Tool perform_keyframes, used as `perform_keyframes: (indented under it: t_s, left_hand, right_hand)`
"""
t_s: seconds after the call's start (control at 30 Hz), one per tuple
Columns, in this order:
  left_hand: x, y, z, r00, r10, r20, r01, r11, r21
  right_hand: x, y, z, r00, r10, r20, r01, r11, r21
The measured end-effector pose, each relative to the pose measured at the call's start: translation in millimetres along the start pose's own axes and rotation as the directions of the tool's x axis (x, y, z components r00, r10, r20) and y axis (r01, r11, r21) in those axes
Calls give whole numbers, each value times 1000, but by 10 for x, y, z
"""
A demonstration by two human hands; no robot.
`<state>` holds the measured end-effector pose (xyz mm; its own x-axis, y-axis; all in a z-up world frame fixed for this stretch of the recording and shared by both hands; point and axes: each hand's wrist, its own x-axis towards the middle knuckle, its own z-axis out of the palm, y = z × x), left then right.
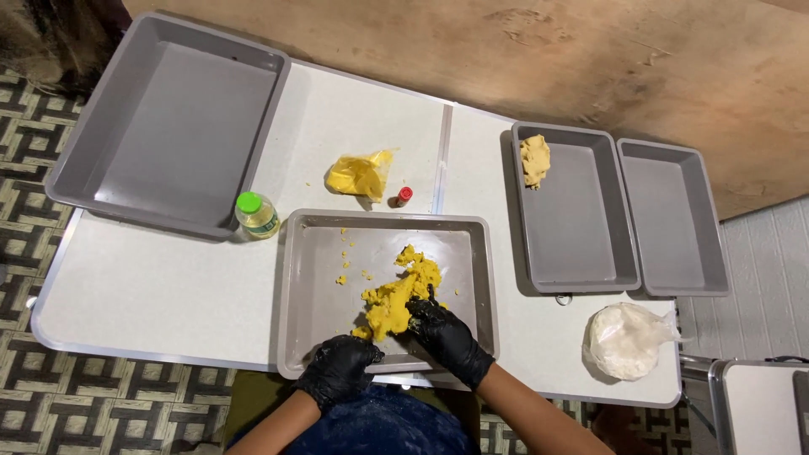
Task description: Kneading a batch of yellow dough on a metal tray and incorporating red food coloring by hand.
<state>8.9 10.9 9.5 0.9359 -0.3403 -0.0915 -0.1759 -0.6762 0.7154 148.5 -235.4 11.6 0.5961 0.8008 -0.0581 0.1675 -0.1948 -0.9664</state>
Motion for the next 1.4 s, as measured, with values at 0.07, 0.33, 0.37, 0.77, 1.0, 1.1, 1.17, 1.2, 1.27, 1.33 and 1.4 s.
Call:
perform_keyframes:
  t_s: [0.07, 0.33, 0.37, 0.77, 1.0, 1.1, 1.17, 1.2, 1.27, 1.33, 1.4]
  left_hand:
    - [8, -64, 74, 998, 63, -19, -62, 996, 71]
    - [21, 12, 0, 997, 47, -59, -44, 998, 49]
    - [33, 59, -94, 997, 36, -70, -35, 999, 22]
    - [-12, 1, 0, 992, 91, -91, -87, 995, 45]
    - [33, 191, -243, 994, 83, -71, -79, 996, 50]
    - [-7, 149, -161, 994, 103, -33, -102, 994, 51]
    - [-35, 109, -82, 995, 91, -39, -89, 994, 64]
    - [-34, 78, -40, 995, 95, -34, -93, 994, 64]
    - [-46, 27, 40, 996, 81, -20, -80, 994, 75]
    - [-50, 66, 13, 996, 79, -37, -77, 996, 46]
    - [-36, 53, -37, 995, 86, -54, -84, 996, 28]
  right_hand:
    - [176, -448, 81, 713, 695, -95, -410, 523, 748]
    - [684, -647, -581, 807, 567, 165, -591, 769, 244]
    - [778, -995, -694, 760, 588, 275, -569, 808, -154]
    - [845, -1002, -1180, 881, 447, -152, -466, 877, -119]
    - [1085, -1145, -278, 894, 416, 165, -216, 725, -654]
    - [1072, -993, 41, 995, 89, -33, -76, 541, -837]
    - [1122, -719, 176, 981, 90, -171, -193, 513, -836]
    - [1183, -577, 191, 980, 92, -176, -198, 514, -835]
    - [1312, -308, 229, 960, -3, -280, -239, 510, -826]
    - [1484, -367, 68, 932, 147, -332, -347, 629, -695]
    - [1608, -335, -59, 886, 291, -362, -453, 714, -534]
